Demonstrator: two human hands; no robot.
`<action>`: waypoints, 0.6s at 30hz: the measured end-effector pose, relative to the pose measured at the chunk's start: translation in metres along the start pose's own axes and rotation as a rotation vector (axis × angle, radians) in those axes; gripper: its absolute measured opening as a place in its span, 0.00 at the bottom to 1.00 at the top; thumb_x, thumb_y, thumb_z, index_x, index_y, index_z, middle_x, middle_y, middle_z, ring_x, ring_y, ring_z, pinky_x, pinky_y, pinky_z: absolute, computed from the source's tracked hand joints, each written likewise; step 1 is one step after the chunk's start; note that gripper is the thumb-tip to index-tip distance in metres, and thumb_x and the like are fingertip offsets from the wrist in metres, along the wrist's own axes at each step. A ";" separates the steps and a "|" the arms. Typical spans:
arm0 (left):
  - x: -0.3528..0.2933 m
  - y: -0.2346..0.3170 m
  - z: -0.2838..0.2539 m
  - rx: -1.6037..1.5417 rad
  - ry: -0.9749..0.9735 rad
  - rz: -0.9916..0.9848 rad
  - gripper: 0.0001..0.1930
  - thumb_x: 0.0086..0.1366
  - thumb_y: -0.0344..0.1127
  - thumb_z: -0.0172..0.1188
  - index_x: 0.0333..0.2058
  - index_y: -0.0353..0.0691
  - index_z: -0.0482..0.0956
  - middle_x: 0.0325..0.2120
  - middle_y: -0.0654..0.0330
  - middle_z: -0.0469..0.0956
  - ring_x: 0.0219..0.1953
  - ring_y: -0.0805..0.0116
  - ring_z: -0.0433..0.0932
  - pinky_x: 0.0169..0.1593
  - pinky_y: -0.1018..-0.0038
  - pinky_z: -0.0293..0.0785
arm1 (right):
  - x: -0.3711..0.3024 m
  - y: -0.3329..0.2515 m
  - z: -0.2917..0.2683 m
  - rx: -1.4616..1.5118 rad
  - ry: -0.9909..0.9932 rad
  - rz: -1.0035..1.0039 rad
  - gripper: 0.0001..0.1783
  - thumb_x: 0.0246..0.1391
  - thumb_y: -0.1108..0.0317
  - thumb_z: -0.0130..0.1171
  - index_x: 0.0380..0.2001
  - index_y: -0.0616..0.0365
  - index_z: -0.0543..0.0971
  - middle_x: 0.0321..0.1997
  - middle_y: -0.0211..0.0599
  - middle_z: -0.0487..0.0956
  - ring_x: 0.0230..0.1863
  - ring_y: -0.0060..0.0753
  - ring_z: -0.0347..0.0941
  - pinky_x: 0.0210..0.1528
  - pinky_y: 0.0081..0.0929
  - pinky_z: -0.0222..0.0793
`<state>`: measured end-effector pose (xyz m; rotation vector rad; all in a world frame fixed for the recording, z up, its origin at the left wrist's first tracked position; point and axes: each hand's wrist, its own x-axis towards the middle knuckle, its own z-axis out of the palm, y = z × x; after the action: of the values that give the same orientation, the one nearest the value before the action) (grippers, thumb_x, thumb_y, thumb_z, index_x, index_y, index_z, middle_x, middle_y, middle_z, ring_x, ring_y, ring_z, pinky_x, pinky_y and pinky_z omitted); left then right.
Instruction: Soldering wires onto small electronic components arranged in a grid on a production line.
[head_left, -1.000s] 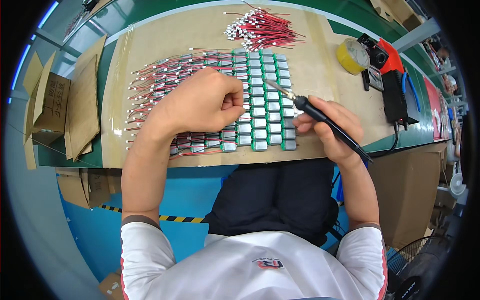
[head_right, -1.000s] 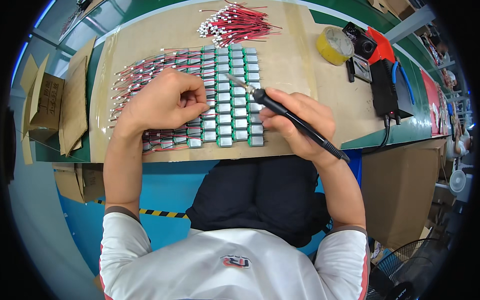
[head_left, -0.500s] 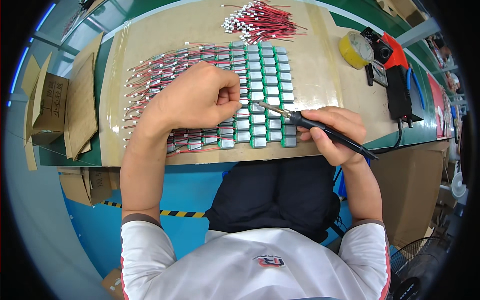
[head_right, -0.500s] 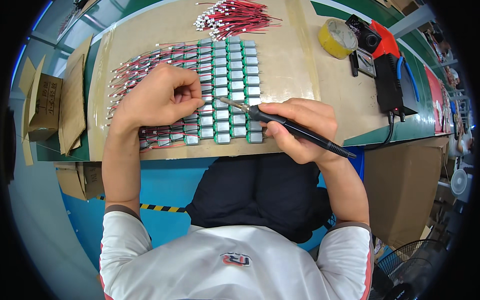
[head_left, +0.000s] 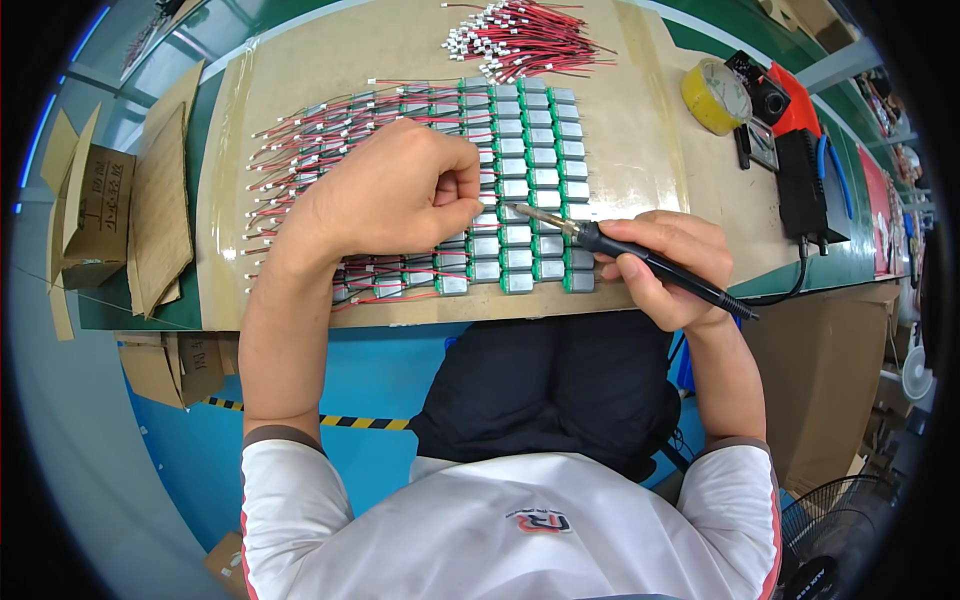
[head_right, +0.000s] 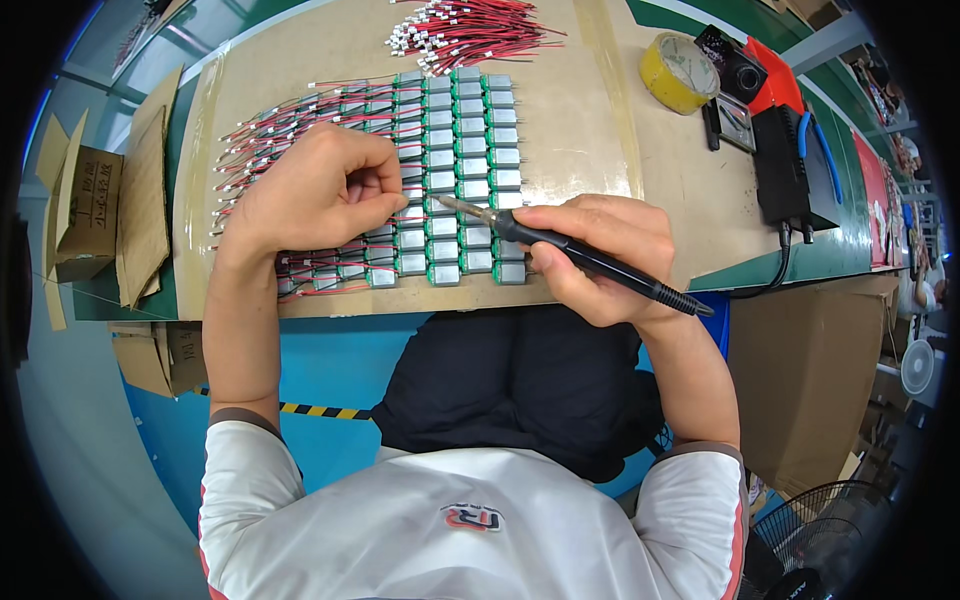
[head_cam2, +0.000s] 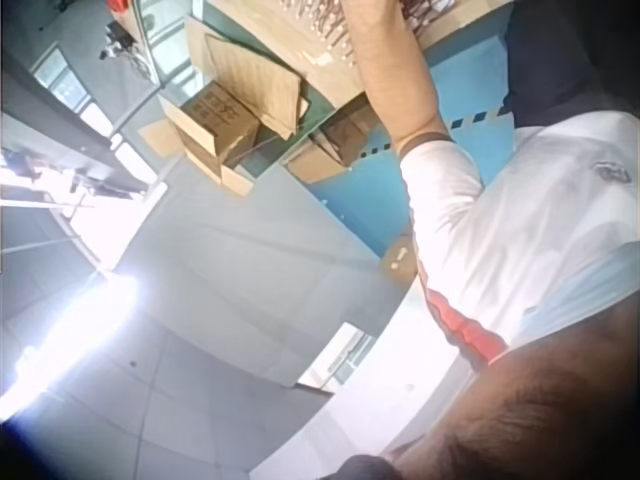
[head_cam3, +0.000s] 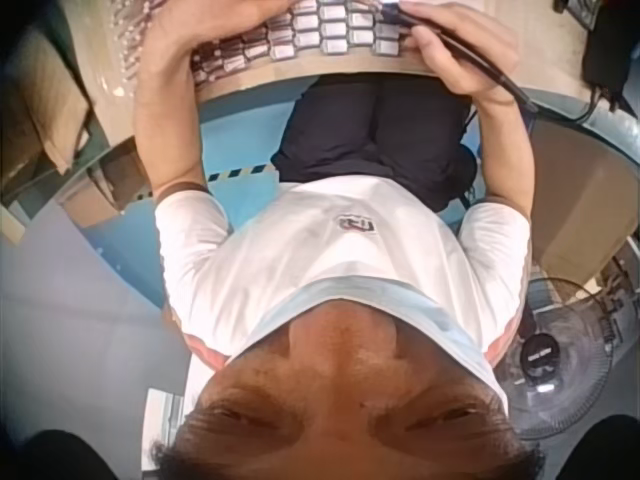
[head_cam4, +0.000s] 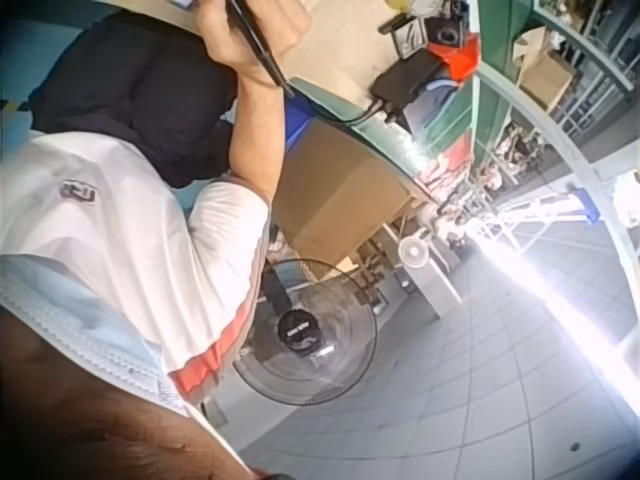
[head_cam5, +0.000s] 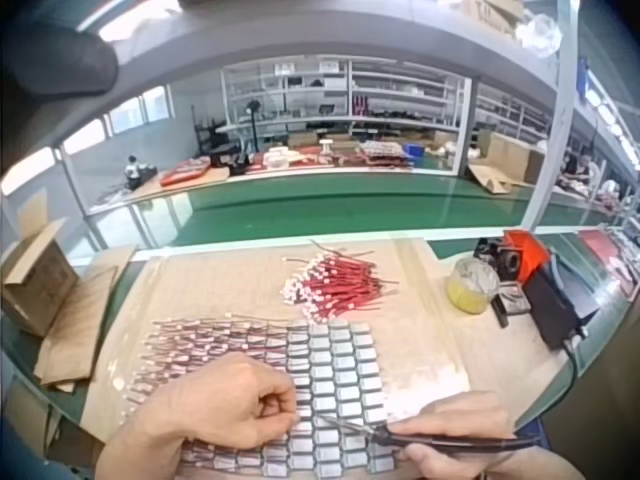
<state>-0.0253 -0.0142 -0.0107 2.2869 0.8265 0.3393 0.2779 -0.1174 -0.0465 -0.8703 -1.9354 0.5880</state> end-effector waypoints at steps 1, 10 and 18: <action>0.000 0.000 0.000 -0.001 0.001 0.000 0.06 0.58 0.27 0.71 0.28 0.33 0.82 0.18 0.63 0.76 0.21 0.77 0.74 0.26 0.76 0.70 | 0.000 0.000 0.000 -0.006 0.000 0.000 0.16 0.51 0.76 0.68 0.45 0.68 0.88 0.28 0.40 0.87 0.28 0.34 0.86 0.32 0.26 0.79; 0.001 0.002 0.001 0.013 0.002 -0.016 0.06 0.58 0.28 0.71 0.28 0.34 0.83 0.17 0.62 0.77 0.21 0.76 0.75 0.26 0.76 0.70 | -0.001 0.001 0.000 -0.018 0.005 -0.015 0.16 0.51 0.76 0.69 0.45 0.68 0.88 0.28 0.41 0.87 0.28 0.35 0.86 0.32 0.26 0.79; 0.001 0.002 0.000 0.027 0.002 -0.010 0.06 0.57 0.29 0.71 0.28 0.33 0.83 0.17 0.62 0.77 0.21 0.75 0.75 0.26 0.75 0.71 | 0.000 0.001 0.000 -0.034 0.001 -0.039 0.16 0.51 0.76 0.69 0.45 0.68 0.88 0.28 0.42 0.87 0.28 0.36 0.86 0.32 0.27 0.79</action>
<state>-0.0236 -0.0145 -0.0095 2.3072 0.8478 0.3278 0.2782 -0.1173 -0.0473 -0.8518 -1.9624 0.5323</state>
